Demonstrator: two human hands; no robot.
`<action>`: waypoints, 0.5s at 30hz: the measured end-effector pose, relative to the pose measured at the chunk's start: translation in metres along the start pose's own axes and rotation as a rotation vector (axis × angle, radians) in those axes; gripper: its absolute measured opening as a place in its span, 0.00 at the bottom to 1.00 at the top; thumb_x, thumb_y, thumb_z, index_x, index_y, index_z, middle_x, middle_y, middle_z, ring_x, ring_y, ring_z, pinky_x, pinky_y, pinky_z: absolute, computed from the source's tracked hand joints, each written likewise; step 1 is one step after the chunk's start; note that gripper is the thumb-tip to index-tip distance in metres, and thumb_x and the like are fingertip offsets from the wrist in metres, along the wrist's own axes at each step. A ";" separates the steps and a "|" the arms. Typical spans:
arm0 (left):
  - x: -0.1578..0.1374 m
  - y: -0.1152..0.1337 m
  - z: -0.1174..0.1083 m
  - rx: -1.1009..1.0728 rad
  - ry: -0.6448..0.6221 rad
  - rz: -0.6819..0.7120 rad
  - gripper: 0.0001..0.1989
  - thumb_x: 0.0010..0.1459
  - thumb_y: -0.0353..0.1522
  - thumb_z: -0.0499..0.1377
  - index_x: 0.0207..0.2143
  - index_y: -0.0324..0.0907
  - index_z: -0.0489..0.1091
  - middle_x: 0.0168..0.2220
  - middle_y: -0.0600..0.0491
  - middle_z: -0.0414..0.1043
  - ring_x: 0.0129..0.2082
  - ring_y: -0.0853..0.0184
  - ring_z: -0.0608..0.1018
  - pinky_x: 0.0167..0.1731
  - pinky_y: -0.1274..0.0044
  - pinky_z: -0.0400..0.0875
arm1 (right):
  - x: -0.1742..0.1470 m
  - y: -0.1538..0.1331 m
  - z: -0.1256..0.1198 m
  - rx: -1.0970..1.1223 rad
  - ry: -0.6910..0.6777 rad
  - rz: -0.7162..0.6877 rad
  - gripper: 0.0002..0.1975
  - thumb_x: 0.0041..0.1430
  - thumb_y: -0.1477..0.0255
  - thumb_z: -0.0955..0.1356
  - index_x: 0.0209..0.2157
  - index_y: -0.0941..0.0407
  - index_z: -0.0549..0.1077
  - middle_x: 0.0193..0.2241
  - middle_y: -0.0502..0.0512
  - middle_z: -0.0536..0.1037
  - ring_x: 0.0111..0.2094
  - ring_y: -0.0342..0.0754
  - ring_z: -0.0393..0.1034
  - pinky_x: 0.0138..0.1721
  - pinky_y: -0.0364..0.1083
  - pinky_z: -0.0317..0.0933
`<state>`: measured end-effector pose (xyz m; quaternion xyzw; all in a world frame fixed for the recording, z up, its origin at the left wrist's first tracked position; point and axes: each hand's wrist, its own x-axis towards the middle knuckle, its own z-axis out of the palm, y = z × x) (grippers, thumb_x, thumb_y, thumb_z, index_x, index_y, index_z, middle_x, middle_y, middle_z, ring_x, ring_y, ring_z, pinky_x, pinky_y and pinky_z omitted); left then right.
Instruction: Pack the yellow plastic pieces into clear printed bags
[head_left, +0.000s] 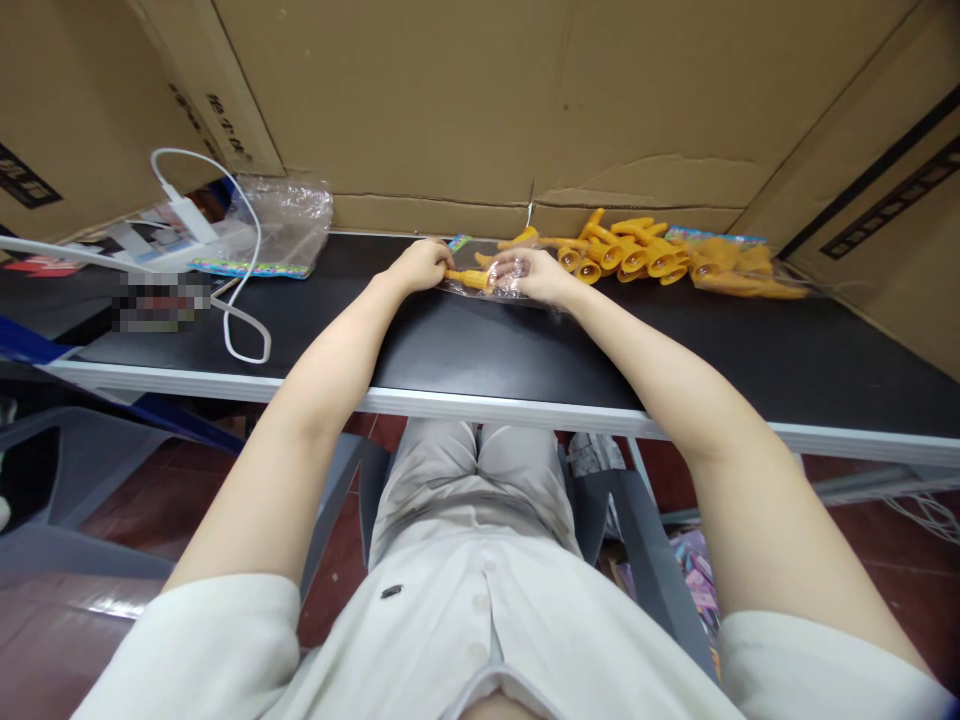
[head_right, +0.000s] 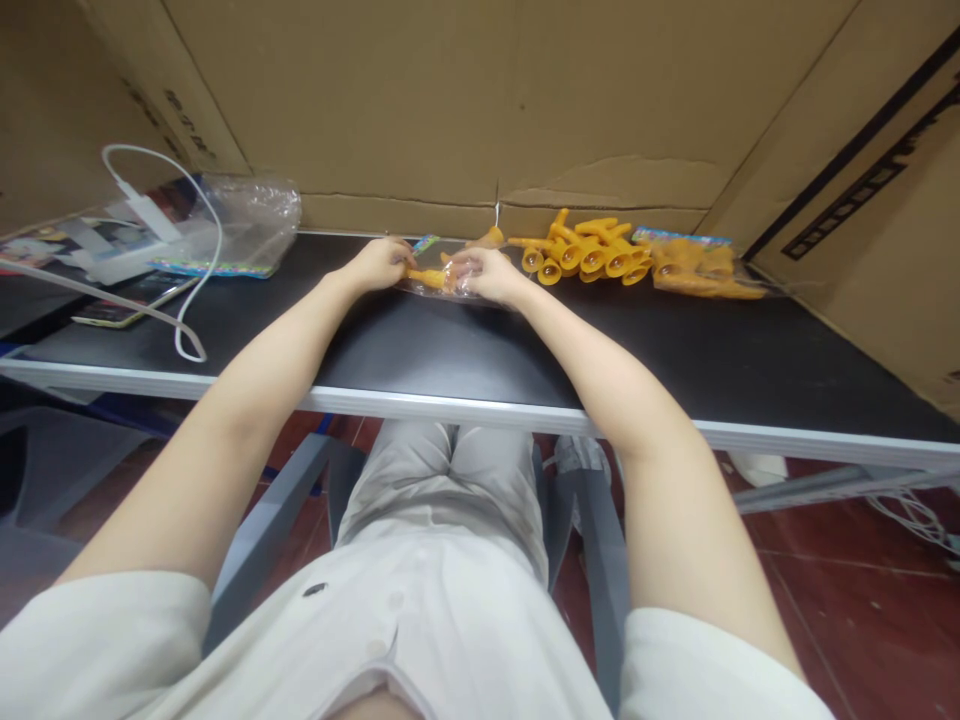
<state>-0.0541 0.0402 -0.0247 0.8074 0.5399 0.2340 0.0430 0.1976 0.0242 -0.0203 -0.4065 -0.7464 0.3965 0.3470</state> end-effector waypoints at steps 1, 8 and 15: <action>0.000 -0.001 0.000 0.012 0.003 -0.005 0.21 0.53 0.24 0.55 0.43 0.37 0.84 0.53 0.42 0.84 0.58 0.52 0.81 0.65 0.65 0.72 | -0.001 -0.002 0.000 0.004 0.015 0.014 0.21 0.46 0.77 0.84 0.42 0.57 0.79 0.46 0.63 0.84 0.55 0.61 0.81 0.64 0.59 0.73; -0.004 0.001 -0.003 0.015 0.003 -0.036 0.22 0.54 0.24 0.54 0.44 0.37 0.84 0.52 0.44 0.85 0.56 0.53 0.83 0.63 0.66 0.73 | -0.013 -0.017 0.003 0.047 0.046 0.079 0.15 0.48 0.78 0.82 0.37 0.57 0.81 0.43 0.62 0.87 0.54 0.61 0.82 0.66 0.60 0.71; -0.009 0.010 -0.011 0.016 -0.021 -0.106 0.22 0.56 0.25 0.55 0.47 0.38 0.85 0.53 0.44 0.85 0.57 0.53 0.82 0.62 0.68 0.73 | -0.009 -0.010 0.004 0.151 -0.018 0.097 0.12 0.47 0.83 0.79 0.35 0.57 0.83 0.40 0.59 0.88 0.54 0.58 0.82 0.67 0.57 0.70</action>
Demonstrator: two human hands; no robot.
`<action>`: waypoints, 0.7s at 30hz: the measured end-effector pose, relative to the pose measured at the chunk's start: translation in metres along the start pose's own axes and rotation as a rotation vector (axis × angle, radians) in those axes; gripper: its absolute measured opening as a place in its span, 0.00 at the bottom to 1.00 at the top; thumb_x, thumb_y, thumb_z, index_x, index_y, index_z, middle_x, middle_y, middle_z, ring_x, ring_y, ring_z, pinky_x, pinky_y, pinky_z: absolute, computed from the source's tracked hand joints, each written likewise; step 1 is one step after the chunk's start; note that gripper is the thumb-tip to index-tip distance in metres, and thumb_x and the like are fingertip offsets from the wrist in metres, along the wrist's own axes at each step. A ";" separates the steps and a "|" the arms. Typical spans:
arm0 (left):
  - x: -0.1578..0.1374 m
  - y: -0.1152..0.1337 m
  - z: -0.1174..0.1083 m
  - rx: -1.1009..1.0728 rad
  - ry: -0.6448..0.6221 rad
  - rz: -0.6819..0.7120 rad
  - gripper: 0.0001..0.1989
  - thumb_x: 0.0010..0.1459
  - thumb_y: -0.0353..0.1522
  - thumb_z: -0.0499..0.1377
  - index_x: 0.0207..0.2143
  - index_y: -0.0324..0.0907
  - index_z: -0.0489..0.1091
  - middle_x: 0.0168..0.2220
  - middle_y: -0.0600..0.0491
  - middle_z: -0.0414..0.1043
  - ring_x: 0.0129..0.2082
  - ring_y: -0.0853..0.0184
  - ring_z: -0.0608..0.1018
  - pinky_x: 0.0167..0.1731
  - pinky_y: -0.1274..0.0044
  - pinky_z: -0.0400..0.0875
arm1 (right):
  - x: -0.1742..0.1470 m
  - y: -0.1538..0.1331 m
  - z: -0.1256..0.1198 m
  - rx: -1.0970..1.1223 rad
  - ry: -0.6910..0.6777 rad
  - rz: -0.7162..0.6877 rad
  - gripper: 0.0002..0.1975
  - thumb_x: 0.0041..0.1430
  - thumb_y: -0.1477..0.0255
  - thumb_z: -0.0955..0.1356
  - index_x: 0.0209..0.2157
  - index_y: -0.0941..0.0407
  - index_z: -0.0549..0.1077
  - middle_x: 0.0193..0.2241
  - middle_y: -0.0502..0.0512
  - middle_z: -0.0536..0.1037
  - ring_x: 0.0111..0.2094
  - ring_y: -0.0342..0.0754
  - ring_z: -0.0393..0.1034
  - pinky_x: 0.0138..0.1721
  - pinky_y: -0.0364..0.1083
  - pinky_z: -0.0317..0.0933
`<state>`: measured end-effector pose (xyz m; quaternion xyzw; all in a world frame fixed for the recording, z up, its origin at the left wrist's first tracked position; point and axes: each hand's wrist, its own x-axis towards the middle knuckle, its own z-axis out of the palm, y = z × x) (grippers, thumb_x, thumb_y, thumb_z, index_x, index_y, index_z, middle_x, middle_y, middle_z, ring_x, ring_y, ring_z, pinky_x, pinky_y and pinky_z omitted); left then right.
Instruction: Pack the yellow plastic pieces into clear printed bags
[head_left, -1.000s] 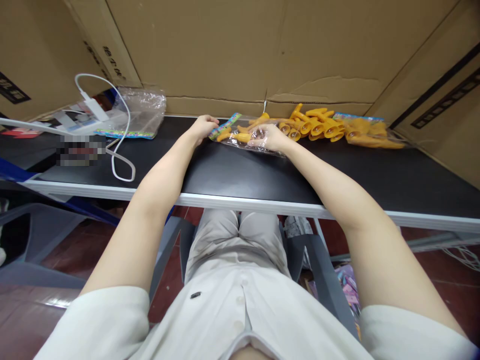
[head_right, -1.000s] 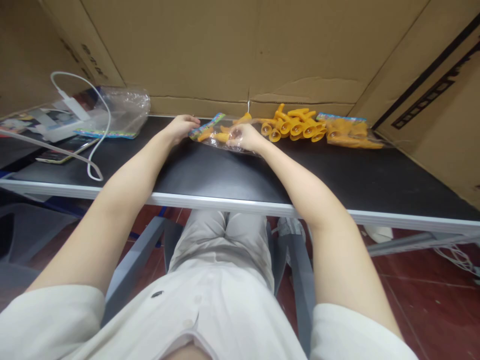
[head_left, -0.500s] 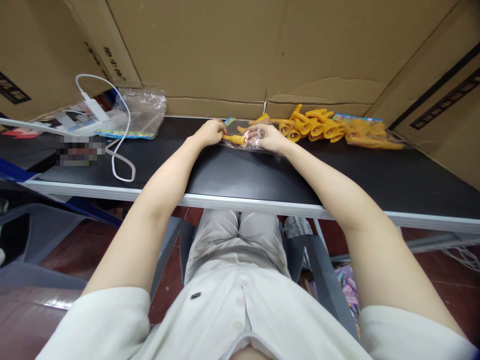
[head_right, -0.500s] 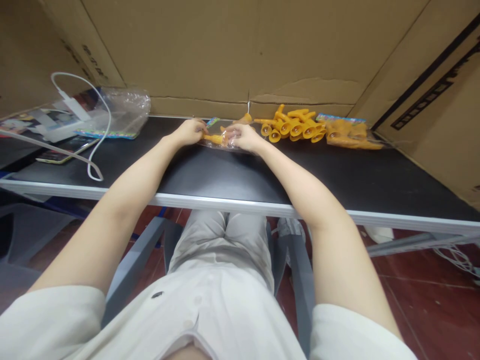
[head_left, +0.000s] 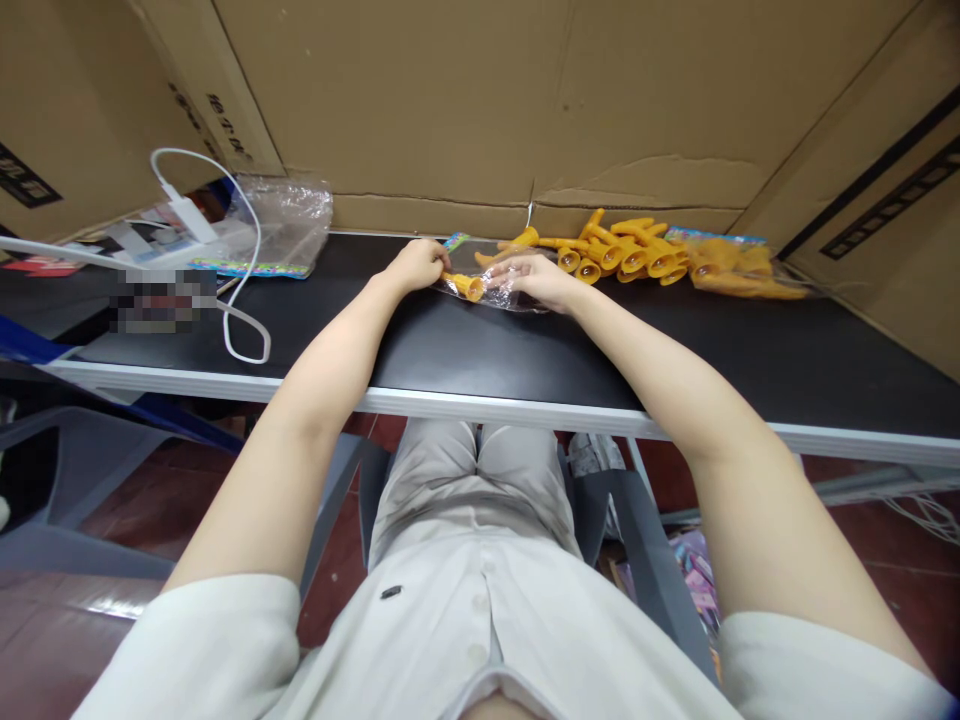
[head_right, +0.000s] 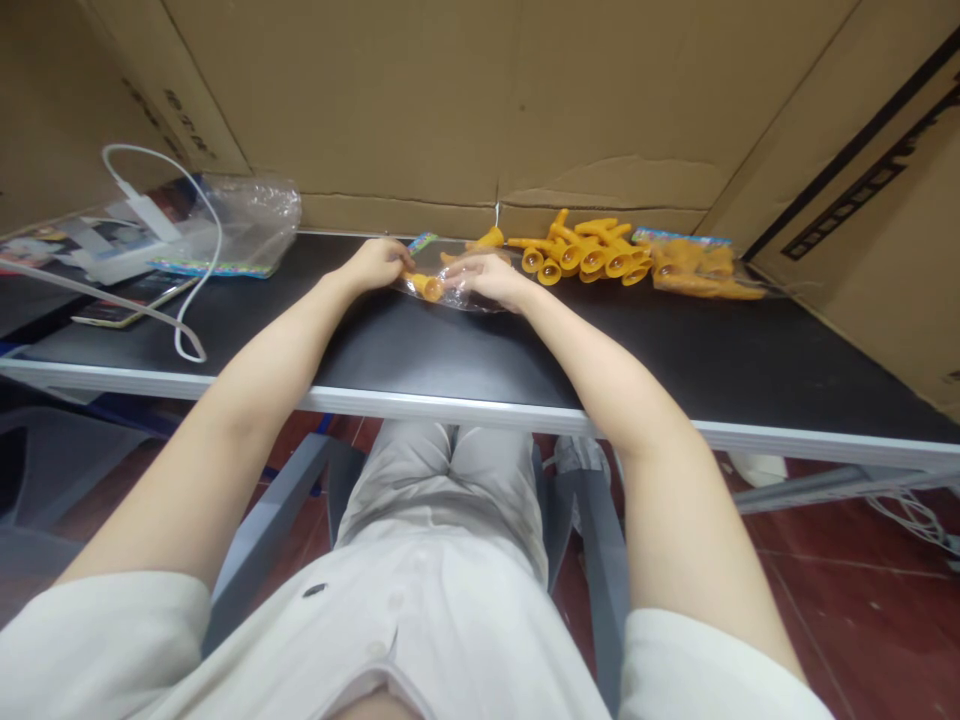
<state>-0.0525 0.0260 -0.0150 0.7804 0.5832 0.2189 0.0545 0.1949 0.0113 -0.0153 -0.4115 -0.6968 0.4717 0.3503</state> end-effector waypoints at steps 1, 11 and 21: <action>-0.002 0.002 -0.001 0.007 -0.005 -0.014 0.22 0.56 0.25 0.55 0.47 0.37 0.85 0.53 0.44 0.85 0.57 0.53 0.82 0.62 0.69 0.73 | 0.001 0.001 0.000 0.011 -0.021 0.000 0.13 0.47 0.84 0.78 0.35 0.57 0.83 0.40 0.59 0.88 0.54 0.58 0.82 0.67 0.56 0.69; -0.014 0.014 -0.015 0.211 0.015 -0.322 0.22 0.65 0.31 0.57 0.56 0.34 0.81 0.59 0.36 0.80 0.62 0.45 0.78 0.63 0.64 0.72 | 0.002 -0.008 -0.012 -0.083 0.175 -0.104 0.11 0.53 0.85 0.73 0.35 0.56 0.79 0.38 0.57 0.87 0.50 0.55 0.84 0.64 0.58 0.72; -0.019 -0.010 -0.028 0.225 0.086 -0.623 0.28 0.71 0.31 0.51 0.66 0.26 0.72 0.68 0.28 0.71 0.69 0.43 0.74 0.69 0.60 0.68 | 0.034 0.011 -0.045 -0.445 0.355 -0.171 0.16 0.58 0.86 0.66 0.44 0.58 0.79 0.44 0.61 0.84 0.48 0.55 0.82 0.60 0.59 0.75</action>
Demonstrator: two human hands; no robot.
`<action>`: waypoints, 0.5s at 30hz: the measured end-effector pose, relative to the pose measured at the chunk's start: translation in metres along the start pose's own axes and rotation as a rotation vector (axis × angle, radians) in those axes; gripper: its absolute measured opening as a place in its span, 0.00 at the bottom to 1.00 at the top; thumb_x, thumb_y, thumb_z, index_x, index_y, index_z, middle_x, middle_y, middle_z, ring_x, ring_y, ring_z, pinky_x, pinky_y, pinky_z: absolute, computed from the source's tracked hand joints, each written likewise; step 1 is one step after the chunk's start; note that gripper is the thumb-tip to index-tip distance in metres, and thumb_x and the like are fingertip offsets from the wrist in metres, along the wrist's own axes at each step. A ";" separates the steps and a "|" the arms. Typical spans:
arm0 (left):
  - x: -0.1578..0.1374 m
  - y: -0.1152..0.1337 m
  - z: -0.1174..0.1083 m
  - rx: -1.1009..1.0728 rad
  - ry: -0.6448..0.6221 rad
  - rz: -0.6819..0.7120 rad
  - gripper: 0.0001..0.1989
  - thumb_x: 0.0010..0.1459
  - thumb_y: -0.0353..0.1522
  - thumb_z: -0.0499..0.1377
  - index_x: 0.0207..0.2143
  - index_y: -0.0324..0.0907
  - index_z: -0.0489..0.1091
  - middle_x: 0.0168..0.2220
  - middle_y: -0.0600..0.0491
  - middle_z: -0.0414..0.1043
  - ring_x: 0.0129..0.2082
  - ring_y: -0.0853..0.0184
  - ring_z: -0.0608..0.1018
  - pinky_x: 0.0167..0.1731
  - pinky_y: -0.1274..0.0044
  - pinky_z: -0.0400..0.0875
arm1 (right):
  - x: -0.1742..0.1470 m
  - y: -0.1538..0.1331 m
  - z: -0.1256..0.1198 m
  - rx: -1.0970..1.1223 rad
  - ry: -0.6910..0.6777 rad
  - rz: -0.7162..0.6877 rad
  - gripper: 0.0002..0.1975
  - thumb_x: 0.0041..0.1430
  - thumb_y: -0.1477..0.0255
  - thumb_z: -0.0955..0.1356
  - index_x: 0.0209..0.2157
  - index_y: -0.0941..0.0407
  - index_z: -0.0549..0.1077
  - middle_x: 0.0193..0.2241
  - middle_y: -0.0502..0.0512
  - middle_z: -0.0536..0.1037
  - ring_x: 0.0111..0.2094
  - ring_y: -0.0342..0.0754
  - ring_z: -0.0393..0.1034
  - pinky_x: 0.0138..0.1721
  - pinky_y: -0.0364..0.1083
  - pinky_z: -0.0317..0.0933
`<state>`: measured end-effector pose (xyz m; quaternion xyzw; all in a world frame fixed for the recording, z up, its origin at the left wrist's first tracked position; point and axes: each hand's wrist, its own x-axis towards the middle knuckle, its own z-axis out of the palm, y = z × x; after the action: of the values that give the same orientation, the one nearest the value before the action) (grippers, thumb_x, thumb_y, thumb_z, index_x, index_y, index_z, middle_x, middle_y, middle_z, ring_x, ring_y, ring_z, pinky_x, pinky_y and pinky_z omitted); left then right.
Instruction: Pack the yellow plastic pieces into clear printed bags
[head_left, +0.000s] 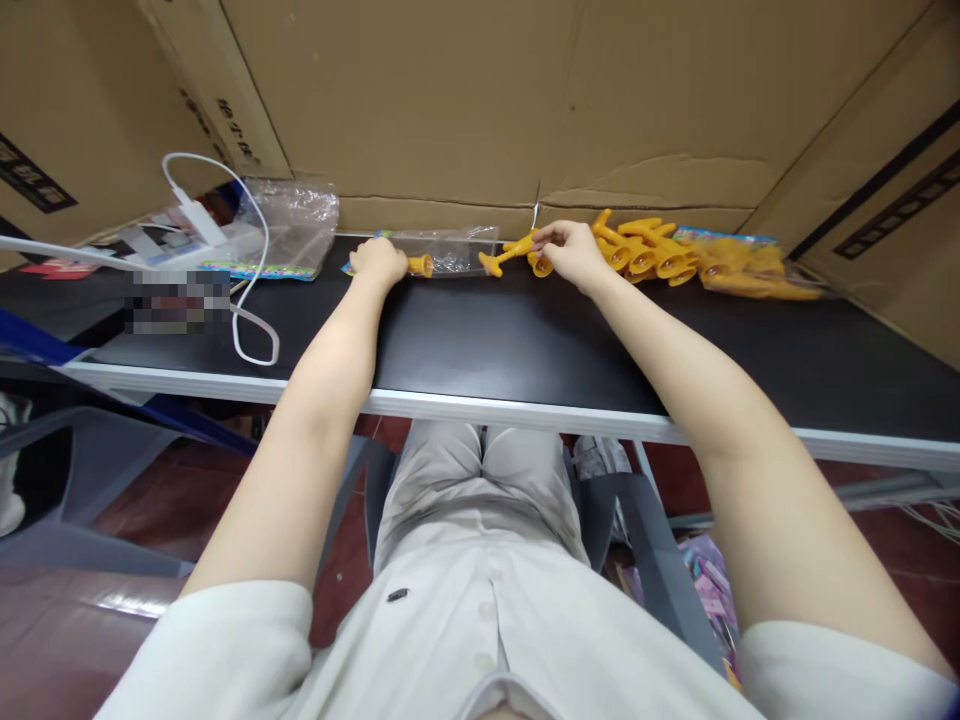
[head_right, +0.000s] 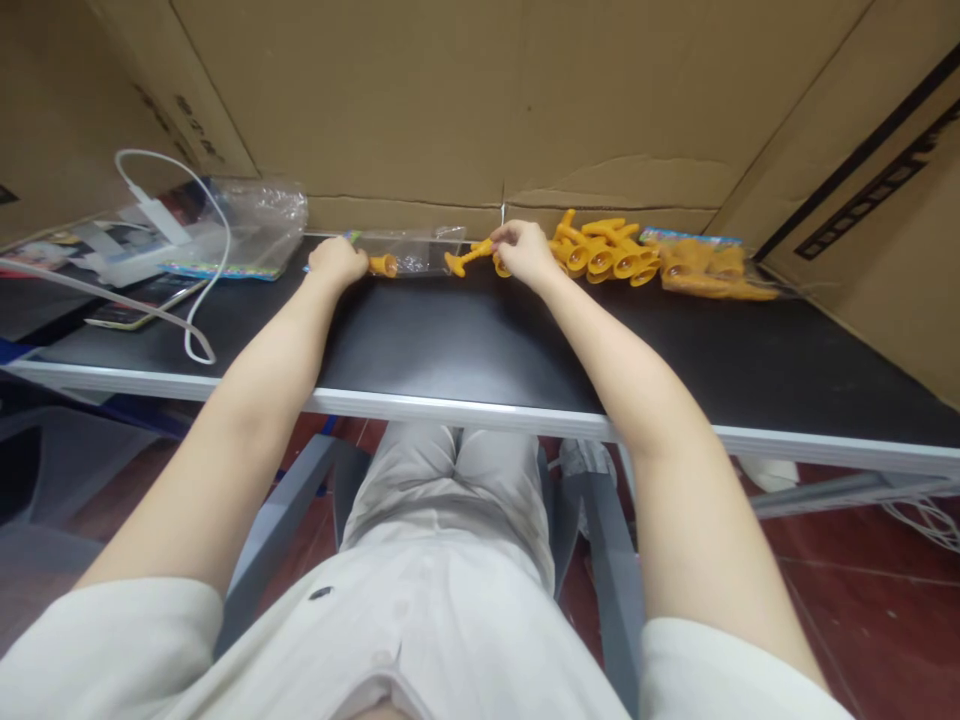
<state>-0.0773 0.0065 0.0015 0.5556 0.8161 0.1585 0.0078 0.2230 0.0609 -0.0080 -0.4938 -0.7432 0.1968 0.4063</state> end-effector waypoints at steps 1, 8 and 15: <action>-0.001 -0.001 -0.001 -0.003 -0.001 -0.009 0.28 0.71 0.32 0.50 0.66 0.26 0.72 0.68 0.28 0.71 0.69 0.43 0.73 0.69 0.60 0.68 | 0.002 0.000 -0.001 -0.127 -0.022 -0.041 0.17 0.58 0.85 0.66 0.46 0.59 0.80 0.47 0.63 0.84 0.52 0.58 0.81 0.62 0.60 0.73; -0.001 -0.001 -0.001 -0.005 -0.010 -0.017 0.30 0.71 0.32 0.50 0.68 0.25 0.71 0.70 0.30 0.69 0.71 0.45 0.72 0.71 0.64 0.66 | 0.014 -0.015 0.000 -0.769 -0.242 -0.135 0.26 0.65 0.80 0.66 0.64 0.62 0.74 0.67 0.71 0.73 0.70 0.69 0.64 0.72 0.68 0.58; 0.006 -0.008 0.001 -0.071 -0.024 0.007 0.32 0.65 0.34 0.54 0.68 0.25 0.71 0.69 0.27 0.70 0.70 0.41 0.72 0.70 0.61 0.67 | 0.041 0.008 0.025 -0.603 -0.162 -0.150 0.13 0.59 0.75 0.76 0.46 0.61 0.81 0.57 0.70 0.77 0.69 0.73 0.62 0.73 0.79 0.39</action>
<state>-0.0863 0.0095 -0.0008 0.5598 0.8078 0.1808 0.0370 0.2001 0.1033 -0.0115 -0.5184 -0.8323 -0.0241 0.1948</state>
